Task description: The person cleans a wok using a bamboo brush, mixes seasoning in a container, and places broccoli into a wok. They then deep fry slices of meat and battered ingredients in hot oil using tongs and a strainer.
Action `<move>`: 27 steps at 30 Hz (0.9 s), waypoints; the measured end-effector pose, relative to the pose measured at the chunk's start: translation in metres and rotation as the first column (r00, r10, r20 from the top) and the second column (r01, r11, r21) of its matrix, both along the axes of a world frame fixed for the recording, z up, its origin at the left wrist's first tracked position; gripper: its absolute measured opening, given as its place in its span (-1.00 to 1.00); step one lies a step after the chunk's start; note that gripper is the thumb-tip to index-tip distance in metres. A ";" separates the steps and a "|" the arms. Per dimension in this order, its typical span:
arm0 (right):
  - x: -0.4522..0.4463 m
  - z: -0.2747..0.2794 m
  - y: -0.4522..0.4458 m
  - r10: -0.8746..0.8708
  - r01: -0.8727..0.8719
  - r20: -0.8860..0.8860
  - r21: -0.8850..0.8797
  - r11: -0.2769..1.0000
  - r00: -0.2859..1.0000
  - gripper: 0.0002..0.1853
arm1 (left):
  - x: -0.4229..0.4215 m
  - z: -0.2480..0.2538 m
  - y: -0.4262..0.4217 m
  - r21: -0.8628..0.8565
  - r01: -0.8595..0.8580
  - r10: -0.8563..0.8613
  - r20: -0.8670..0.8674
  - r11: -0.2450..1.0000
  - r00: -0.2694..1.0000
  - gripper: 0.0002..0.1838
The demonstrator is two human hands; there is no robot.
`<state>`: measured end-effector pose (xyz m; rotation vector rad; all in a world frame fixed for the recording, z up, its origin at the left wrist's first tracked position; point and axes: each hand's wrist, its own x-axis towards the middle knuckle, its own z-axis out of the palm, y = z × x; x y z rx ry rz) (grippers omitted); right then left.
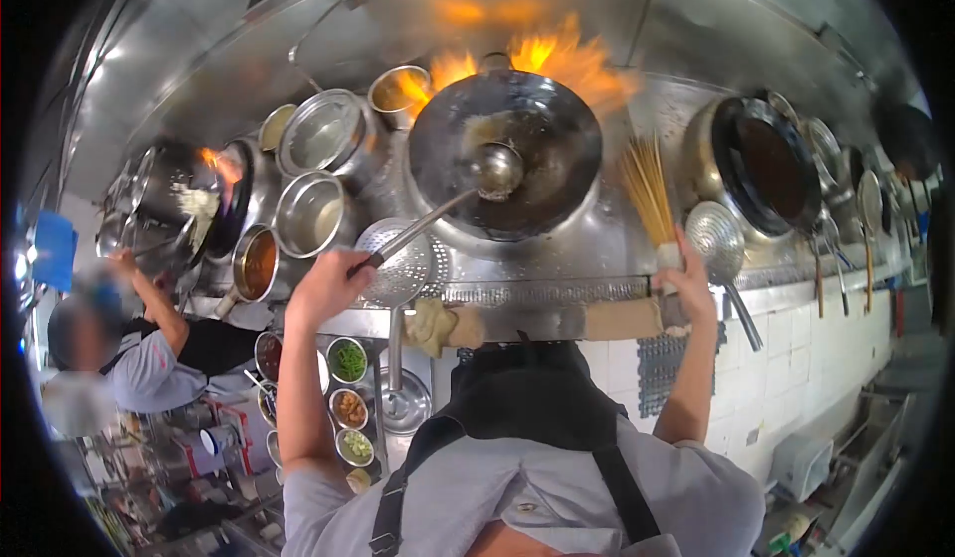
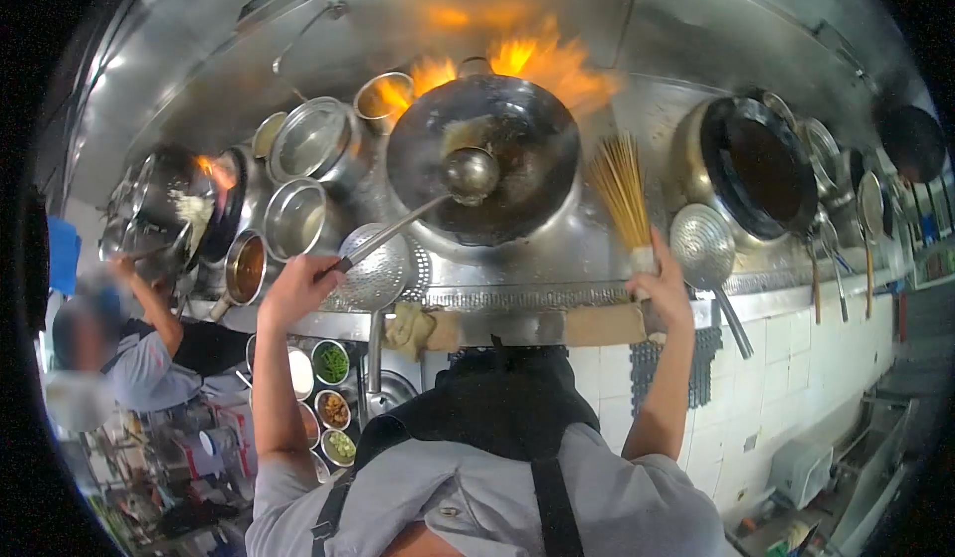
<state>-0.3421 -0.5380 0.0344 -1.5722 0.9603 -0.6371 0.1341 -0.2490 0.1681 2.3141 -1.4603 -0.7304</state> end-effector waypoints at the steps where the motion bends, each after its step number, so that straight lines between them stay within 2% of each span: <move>1: 0.024 0.020 -0.015 0.062 -0.079 -0.067 -0.285 0.955 0.996 -0.10 | 0.011 0.007 -0.008 -0.016 0.066 -0.065 0.025 0.998 0.998 -0.72; 3: 0.109 0.059 -0.019 0.110 -0.256 -0.303 -0.500 0.827 0.947 -0.10 | 0.027 0.025 -0.028 0.010 0.147 -0.148 0.045 0.989 0.988 -0.73; 5: 0.194 0.039 -0.026 0.247 -0.443 -0.458 -0.390 0.807 0.854 -0.10 | 0.034 0.041 -0.052 0.099 0.123 -0.126 0.025 0.988 0.992 -0.72; 6: 0.224 -0.008 -0.057 0.386 -0.650 -0.580 -0.357 0.671 0.717 -0.08 | 0.037 0.046 -0.063 0.148 0.087 -0.090 0.013 0.985 0.996 -0.72; 7: 0.246 0.058 -0.054 0.586 -0.700 -0.698 0.170 0.693 0.411 -0.11 | 0.040 0.049 -0.065 0.201 0.056 -0.058 0.001 0.978 0.998 -0.71; 8: 0.254 0.033 -0.090 0.498 -0.732 -0.742 0.013 0.681 0.449 -0.27 | 0.046 0.039 -0.062 0.145 0.094 -0.094 -0.007 0.985 0.996 -0.70; 10: 0.261 0.029 -0.127 0.337 -0.630 -0.766 -0.112 0.768 0.548 -0.42 | 0.066 0.012 -0.066 0.028 0.185 -0.185 -0.008 0.982 0.983 -0.69; 11: 0.277 0.003 -0.121 0.246 -0.664 -0.779 -0.272 0.696 0.577 -0.44 | 0.051 0.019 -0.068 0.121 0.009 0.003 -0.100 0.993 0.995 -0.67; 12: 0.291 -0.021 -0.098 0.180 -0.695 -0.844 -0.275 0.665 0.506 -0.44 | 0.052 0.014 -0.064 0.132 0.032 -0.022 -0.071 0.991 0.997 -0.66; 14: 0.276 0.027 -0.077 0.320 -0.718 -0.830 -0.133 0.683 0.458 -0.44 | 0.068 -0.001 -0.057 0.149 0.082 -0.082 -0.009 0.985 0.997 -0.65; 15: 0.265 0.053 -0.082 0.382 -0.733 -0.820 -0.065 0.677 0.426 -0.43 | 0.073 -0.002 -0.048 0.051 0.102 -0.103 0.016 0.993 0.995 -0.66; 16: 0.257 0.040 -0.121 0.406 -0.796 -0.836 -0.061 0.602 0.371 -0.42 | 0.076 -0.001 -0.050 0.058 0.096 -0.096 -0.012 0.994 0.995 -0.66; 18: 0.252 0.028 -0.132 0.229 -0.703 -0.861 -0.189 0.685 0.455 -0.46 | 0.066 -0.008 -0.048 0.092 0.082 -0.073 -0.092 0.992 0.993 -0.66; 19: 0.265 0.020 -0.102 0.154 -0.696 -0.888 -0.220 0.684 0.433 -0.45 | 0.061 -0.012 -0.058 0.138 0.059 -0.041 -0.130 0.989 0.991 -0.65; 20: 0.279 0.010 -0.069 0.075 -0.686 -0.907 -0.257 0.681 0.414 -0.45 | 0.060 -0.015 -0.060 0.072 0.063 -0.056 -0.088 0.995 0.995 -0.65; 21: 0.283 -0.026 -0.068 0.141 -0.694 -0.886 -0.238 0.680 0.442 -0.50 | 0.060 -0.019 -0.061 0.010 0.073 -0.072 -0.045 0.997 0.996 -0.65; 24: 0.238 0.043 -0.118 0.335 -0.764 -0.857 -0.101 0.637 0.393 -0.53 | 0.085 -0.047 -0.060 -0.189 0.187 -0.185 0.024 0.964 0.982 -0.65; 25: 0.228 0.041 -0.140 0.320 -0.659 -0.830 -0.075 0.748 0.458 -0.56 | 0.088 -0.056 -0.055 -0.247 0.235 -0.235 0.031 0.940 0.972 -0.64; 27: 0.255 0.015 -0.108 0.188 -0.668 -0.898 -0.142 0.730 0.397 -0.50 | 0.061 -0.031 -0.074 0.074 0.034 -0.023 -0.144 0.997 0.989 -0.68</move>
